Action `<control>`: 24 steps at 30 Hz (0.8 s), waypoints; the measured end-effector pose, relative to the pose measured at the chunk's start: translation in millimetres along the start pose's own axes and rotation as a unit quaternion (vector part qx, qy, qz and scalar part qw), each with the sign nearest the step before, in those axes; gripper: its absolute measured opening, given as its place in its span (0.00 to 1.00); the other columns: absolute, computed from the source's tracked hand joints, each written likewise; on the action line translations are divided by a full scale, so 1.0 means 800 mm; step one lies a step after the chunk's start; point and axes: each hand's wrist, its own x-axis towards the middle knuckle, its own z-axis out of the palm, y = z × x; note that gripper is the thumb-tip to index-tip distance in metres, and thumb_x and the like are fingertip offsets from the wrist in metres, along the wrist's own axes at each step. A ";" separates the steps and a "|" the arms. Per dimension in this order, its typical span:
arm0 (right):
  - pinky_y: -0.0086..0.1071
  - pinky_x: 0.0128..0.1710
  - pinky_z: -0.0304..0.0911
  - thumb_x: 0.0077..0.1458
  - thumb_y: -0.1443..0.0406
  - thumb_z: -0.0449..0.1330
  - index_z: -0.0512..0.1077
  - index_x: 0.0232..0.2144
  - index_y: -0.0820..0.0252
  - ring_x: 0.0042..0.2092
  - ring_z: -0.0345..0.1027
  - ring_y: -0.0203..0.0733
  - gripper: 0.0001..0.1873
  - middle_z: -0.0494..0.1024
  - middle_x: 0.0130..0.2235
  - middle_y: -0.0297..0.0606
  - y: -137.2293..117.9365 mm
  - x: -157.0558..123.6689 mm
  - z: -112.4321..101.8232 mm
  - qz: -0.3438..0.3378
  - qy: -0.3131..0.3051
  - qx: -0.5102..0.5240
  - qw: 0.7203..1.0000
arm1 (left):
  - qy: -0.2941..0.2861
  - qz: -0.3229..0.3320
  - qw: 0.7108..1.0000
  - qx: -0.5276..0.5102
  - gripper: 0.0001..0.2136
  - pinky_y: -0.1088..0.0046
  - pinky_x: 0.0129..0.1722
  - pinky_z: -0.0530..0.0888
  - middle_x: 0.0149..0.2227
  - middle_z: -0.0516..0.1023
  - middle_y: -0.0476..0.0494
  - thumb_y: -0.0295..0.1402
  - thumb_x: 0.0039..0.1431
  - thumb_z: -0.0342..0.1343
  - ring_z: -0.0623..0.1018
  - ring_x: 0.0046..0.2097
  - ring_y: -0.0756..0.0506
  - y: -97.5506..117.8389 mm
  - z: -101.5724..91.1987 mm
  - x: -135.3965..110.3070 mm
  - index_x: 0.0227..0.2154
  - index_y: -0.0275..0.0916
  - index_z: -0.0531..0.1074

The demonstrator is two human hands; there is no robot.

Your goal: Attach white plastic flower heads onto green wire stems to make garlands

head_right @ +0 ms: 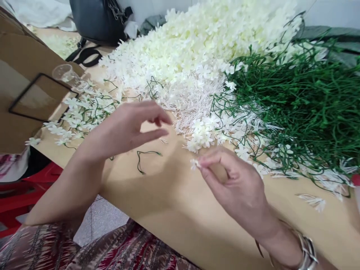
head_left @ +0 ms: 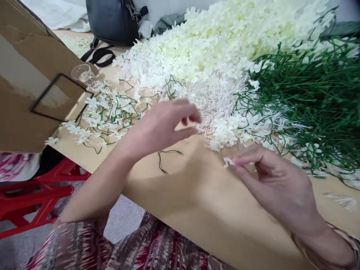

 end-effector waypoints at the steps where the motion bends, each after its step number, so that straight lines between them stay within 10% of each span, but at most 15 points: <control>1: 0.37 0.42 0.73 0.62 0.69 0.65 0.76 0.36 0.49 0.40 0.78 0.42 0.07 0.82 0.36 0.33 0.003 -0.010 0.000 0.000 -0.014 -0.002 1.000 | -0.041 -0.013 0.998 0.036 0.05 0.68 0.43 0.77 0.44 0.82 0.43 0.33 0.68 0.61 0.80 0.40 0.46 0.000 -0.002 -0.018 0.43 0.39 0.79; 7: 0.31 0.39 0.72 0.63 0.73 0.62 0.74 0.36 0.49 0.39 0.77 0.37 0.10 0.80 0.36 0.32 0.024 -0.039 0.011 -0.015 -0.029 0.005 0.999 | -0.067 -0.075 0.993 0.062 0.06 0.73 0.37 0.71 0.43 0.80 0.44 0.33 0.71 0.58 0.80 0.39 0.47 -0.024 0.032 -0.094 0.44 0.39 0.78; 15: 0.29 0.40 0.73 0.63 0.72 0.63 0.74 0.36 0.51 0.38 0.77 0.36 0.09 0.80 0.35 0.32 0.037 -0.034 0.017 -0.011 -0.013 0.020 1.000 | -0.002 0.044 0.997 -0.061 0.08 0.76 0.38 0.74 0.37 0.80 0.45 0.32 0.74 0.54 0.80 0.38 0.49 -0.006 0.105 -0.062 0.40 0.38 0.77; 20: 0.29 0.37 0.72 0.62 0.72 0.64 0.75 0.36 0.51 0.37 0.76 0.36 0.08 0.80 0.34 0.31 0.043 -0.033 0.016 -0.014 0.006 0.018 1.000 | 0.117 0.018 0.991 -0.056 0.07 0.75 0.38 0.76 0.41 0.79 0.43 0.34 0.74 0.54 0.79 0.37 0.50 -0.015 0.092 -0.051 0.40 0.39 0.75; 24: 0.30 0.35 0.71 0.62 0.71 0.64 0.74 0.34 0.51 0.35 0.76 0.36 0.08 0.79 0.33 0.31 0.042 -0.028 0.017 -0.008 0.015 0.029 0.999 | 0.068 -0.016 0.997 0.037 0.08 0.70 0.42 0.76 0.46 0.78 0.40 0.34 0.73 0.55 0.79 0.40 0.48 -0.044 0.070 -0.057 0.46 0.40 0.77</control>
